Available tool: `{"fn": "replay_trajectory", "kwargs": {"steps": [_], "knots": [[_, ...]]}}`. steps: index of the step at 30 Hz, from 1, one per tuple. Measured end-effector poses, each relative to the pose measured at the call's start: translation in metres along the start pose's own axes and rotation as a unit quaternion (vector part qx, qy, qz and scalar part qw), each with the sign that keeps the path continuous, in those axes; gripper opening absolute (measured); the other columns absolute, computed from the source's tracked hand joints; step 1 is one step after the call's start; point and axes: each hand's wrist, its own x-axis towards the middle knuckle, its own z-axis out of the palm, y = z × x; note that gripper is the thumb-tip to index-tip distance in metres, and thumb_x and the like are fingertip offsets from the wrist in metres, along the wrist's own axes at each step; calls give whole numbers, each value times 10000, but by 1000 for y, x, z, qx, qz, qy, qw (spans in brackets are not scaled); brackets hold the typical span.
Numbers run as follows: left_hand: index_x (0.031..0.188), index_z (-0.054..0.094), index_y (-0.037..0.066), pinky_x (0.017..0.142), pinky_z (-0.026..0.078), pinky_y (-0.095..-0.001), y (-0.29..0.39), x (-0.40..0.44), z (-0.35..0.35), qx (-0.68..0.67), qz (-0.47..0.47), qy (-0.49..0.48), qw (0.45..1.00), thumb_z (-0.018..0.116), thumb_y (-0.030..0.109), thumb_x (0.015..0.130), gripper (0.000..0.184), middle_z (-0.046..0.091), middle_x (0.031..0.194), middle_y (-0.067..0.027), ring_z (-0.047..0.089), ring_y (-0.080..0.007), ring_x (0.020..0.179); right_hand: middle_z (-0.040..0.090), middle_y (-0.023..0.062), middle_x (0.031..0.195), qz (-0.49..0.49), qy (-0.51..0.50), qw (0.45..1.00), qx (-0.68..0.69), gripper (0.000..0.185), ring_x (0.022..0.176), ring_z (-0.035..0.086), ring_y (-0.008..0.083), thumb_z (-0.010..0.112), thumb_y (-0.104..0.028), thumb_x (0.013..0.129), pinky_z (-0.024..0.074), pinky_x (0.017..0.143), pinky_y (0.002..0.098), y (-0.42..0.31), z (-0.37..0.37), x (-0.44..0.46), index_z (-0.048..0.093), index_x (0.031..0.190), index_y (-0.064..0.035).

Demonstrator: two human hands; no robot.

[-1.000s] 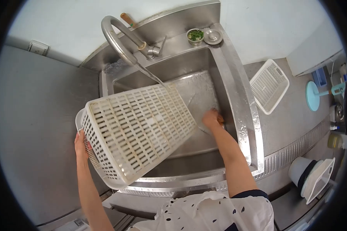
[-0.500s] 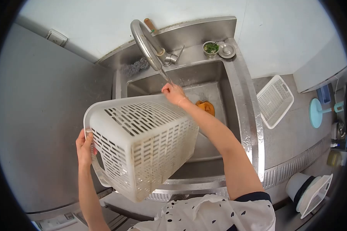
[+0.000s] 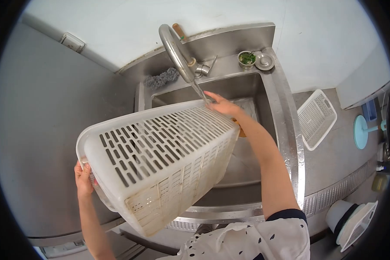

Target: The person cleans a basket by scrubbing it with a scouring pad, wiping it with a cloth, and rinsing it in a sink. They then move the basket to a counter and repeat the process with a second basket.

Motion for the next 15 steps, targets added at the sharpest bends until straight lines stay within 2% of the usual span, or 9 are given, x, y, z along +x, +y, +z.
{"fn": "replay_trajectory", "kwargs": {"steps": [3, 6, 9, 12, 15], "knots": [[1053, 560, 40, 310, 343, -192, 6, 10, -4, 16, -15, -15, 1000, 575, 241, 884, 262, 611, 711, -31, 499, -67, 423, 581, 120, 1119, 24, -113, 993, 31, 336, 1020, 535, 238, 535, -308, 862, 400, 893, 350, -6, 1, 7, 541, 1136, -114], [1061, 567, 48, 351, 376, -184, 4, 22, -4, 12, -40, -25, 999, 573, 241, 886, 261, 623, 739, -21, 520, -57, 466, 625, 81, 883, 26, -40, 999, 24, 276, 819, 552, 182, 549, -337, 862, 425, 770, 334, 13, 18, -4, 570, 960, -80], [1100, 563, 53, 492, 465, -198, 0, 30, -4, 17, -53, -29, 998, 569, 234, 888, 279, 641, 823, -17, 577, -62, 603, 619, 94, 886, -9, 21, 999, 32, 253, 818, 559, 180, 526, -315, 882, 433, 762, 330, 25, 26, -10, 579, 962, -80], [1135, 554, 53, 647, 499, -232, -3, 32, -5, 18, -51, -24, 998, 570, 232, 888, 305, 645, 906, -18, 601, -76, 747, 626, 94, 883, 18, 6, 999, 49, 211, 798, 565, 191, 487, -239, 904, 438, 752, 318, 20, 22, -17, 580, 993, -72], [1148, 549, 50, 740, 498, -261, 0, 31, -10, 10, -64, -46, 997, 572, 226, 886, 317, 644, 960, -27, 606, -97, 834, 638, 99, 896, 56, -23, 998, -9, 219, 827, 583, 199, 441, -116, 899, 446, 764, 307, -5, 14, -21, 577, 1063, -63]]}}
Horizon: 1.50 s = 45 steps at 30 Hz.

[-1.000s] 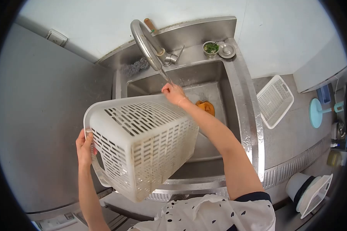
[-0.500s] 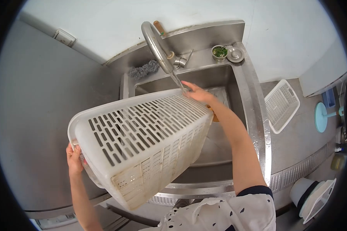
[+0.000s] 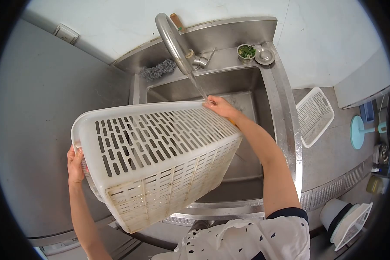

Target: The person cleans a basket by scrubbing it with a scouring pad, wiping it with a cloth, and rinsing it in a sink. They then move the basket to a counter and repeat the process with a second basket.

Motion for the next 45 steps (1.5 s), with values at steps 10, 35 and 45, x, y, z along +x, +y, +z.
{"fn": "replay_trajectory", "kwargs": {"steps": [10, 35, 45], "knots": [[1069, 573, 20, 370, 346, -181, 51, -17, 71, 84, 88, -44, 992, 657, 369, 822, 435, 561, 690, 3, 437, -35, 425, 559, 76, 1156, 150, 103, 958, 220, 364, 979, 575, 216, 520, -144, 849, 472, 765, 329, 31, -26, -14, 518, 1207, -80], [958, 585, 167, 542, 457, -317, -17, -67, 196, 436, 428, -422, 670, 570, 482, 811, 347, 525, 694, -23, 579, -198, 636, 404, 11, 664, 71, 97, 759, 640, 177, 506, 347, 84, 442, -184, 950, 294, 401, 217, -125, 2, 11, 472, 877, -26], [1330, 396, 39, 956, 383, -383, -21, 89, 293, -285, -132, -55, 948, 364, 546, 916, 655, 490, 1236, -119, 464, -236, 1127, 430, 133, 1334, -89, 54, 811, 576, 442, 1253, 383, 243, 386, -298, 960, 284, 1051, 377, -143, 27, -42, 406, 1308, -27]]}}
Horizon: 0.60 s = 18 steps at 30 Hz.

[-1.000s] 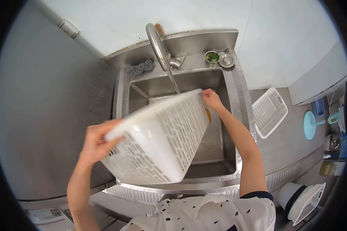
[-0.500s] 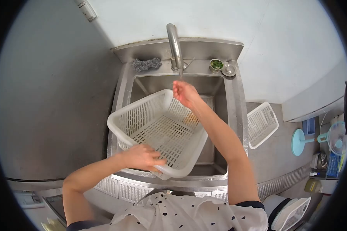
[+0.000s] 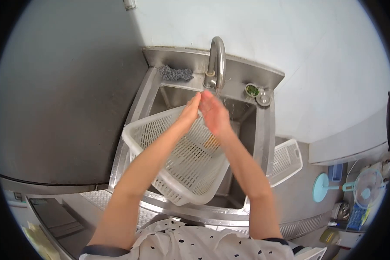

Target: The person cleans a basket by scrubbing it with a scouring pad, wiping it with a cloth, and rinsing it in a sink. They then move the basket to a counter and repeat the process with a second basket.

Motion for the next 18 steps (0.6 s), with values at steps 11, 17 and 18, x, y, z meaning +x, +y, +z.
{"fn": "replay_trajectory", "kwargs": {"steps": [11, 17, 18], "knots": [[1243, 462, 10, 988, 362, -394, -8, 51, 73, 415, 88, -23, 905, 410, 341, 924, 463, 504, 1255, -195, 455, -352, 1181, 158, 68, 1495, -50, 61, 994, -73, 670, 1369, 150, 210, 373, -492, 935, 117, 1102, 339, -25, -27, -15, 176, 1437, -95], [1230, 505, 76, 957, 370, -487, 25, 33, 20, 717, 86, -126, 680, 462, 215, 873, 385, 551, 1181, -207, 515, -357, 1110, 261, 132, 1446, 79, 225, 907, -348, 705, 1337, 235, 276, 547, -353, 866, 177, 1088, 431, 7, -130, -139, 211, 1420, -77], [1237, 503, 83, 964, 343, -520, 31, 22, 5, 752, 75, -126, 643, 479, 238, 862, 406, 540, 1202, -199, 495, -342, 1140, 305, 139, 1418, 162, 225, 923, -266, 678, 1315, 274, 284, 547, -345, 863, 215, 1070, 448, 19, -145, -151, 244, 1401, -66]]}}
